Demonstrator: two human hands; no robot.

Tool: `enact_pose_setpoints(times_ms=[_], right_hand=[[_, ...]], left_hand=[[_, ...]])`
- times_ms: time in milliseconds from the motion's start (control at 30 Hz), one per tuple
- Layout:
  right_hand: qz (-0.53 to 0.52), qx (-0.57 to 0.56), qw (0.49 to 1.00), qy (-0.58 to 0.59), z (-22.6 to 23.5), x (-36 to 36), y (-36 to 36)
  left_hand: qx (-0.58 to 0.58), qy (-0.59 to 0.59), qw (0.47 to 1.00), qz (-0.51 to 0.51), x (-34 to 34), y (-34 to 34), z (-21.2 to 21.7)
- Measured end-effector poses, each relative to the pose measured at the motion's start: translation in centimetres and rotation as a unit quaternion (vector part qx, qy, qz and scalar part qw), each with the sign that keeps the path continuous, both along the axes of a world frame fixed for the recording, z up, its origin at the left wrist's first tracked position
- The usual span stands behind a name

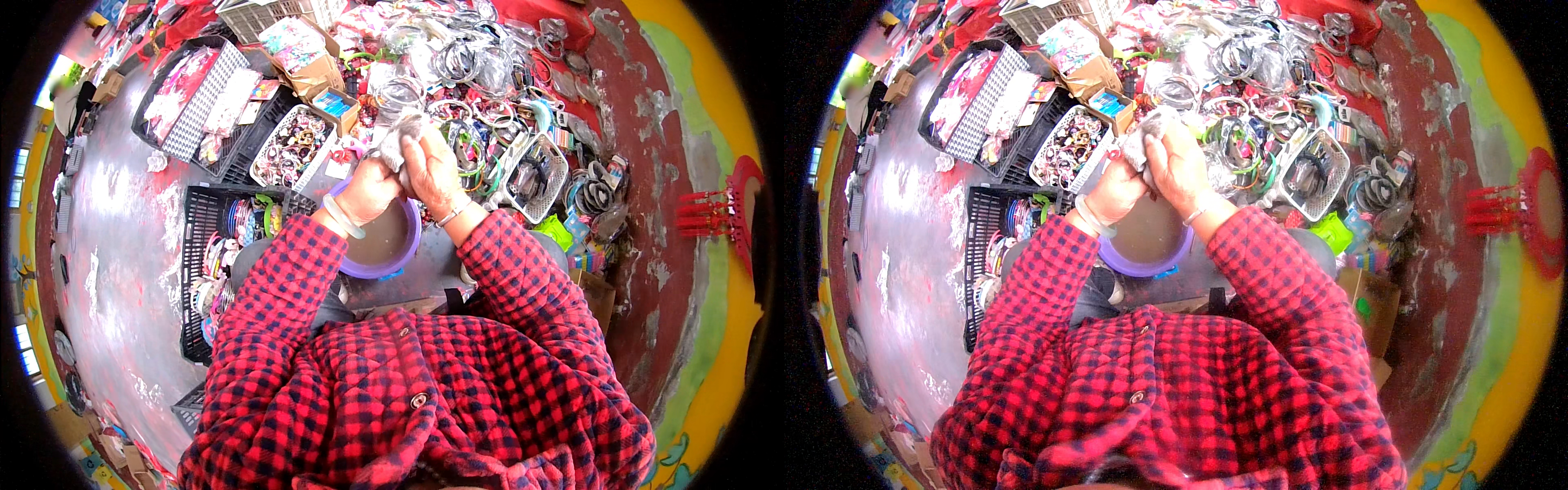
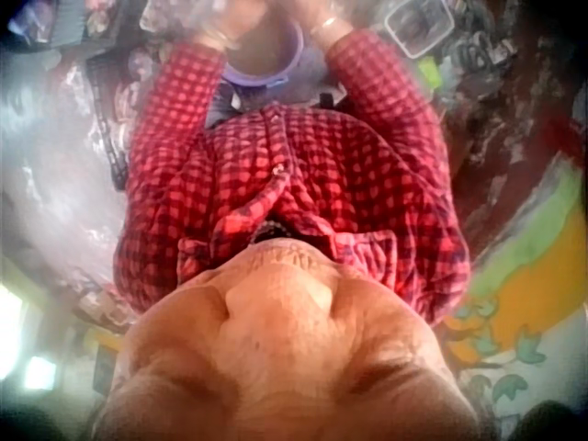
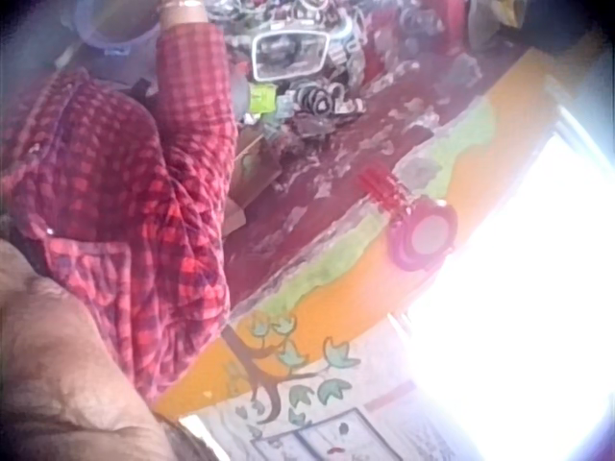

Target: The person sits on the floor and cleans various small accessories, including red decorative items and black hair ties, using a cloth and a purple bucket of water. They wipe the items and place them into a black plastic crate.

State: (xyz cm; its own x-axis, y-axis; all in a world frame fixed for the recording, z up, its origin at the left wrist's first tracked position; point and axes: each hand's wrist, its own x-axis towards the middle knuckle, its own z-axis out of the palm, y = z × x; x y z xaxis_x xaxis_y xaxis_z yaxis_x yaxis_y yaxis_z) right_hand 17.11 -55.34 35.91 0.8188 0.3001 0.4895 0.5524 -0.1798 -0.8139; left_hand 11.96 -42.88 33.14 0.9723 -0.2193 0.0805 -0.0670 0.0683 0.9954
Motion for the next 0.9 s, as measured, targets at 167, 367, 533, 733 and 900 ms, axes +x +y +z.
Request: enact_pose_setpoints(times_ms=[167,367,533,733,900], right_hand=[[0.041,0.182,0.899,0.396,-1.7,3.3,-2.5],[0.067,-0.015,0.997,0.022,-0.2,0.1,-1.1],[-0.002,-0.044,0.985,-0.169,-0.3,-0.9,-0.2],[0.042,0.208,0.898,0.385,-1.6,2.8,-2.8],[0.088,0.157,0.926,0.33,1.2,1.4,-2.9]], left_hand=[[-0.039,0.04,0.996,-0.07,-1.1,-0.5,1.8],[-0.026,-0.019,0.999,0.029,0.1,0.9,-0.2],[0.068,-0.054,0.995,0.041,-0.5,0.5,1.9],[-0.013,0.058,0.993,-0.104,-1.2,0.3,3.1],[-0.02,0.069,0.991,-0.113,-0.9,1.5,2.8]])
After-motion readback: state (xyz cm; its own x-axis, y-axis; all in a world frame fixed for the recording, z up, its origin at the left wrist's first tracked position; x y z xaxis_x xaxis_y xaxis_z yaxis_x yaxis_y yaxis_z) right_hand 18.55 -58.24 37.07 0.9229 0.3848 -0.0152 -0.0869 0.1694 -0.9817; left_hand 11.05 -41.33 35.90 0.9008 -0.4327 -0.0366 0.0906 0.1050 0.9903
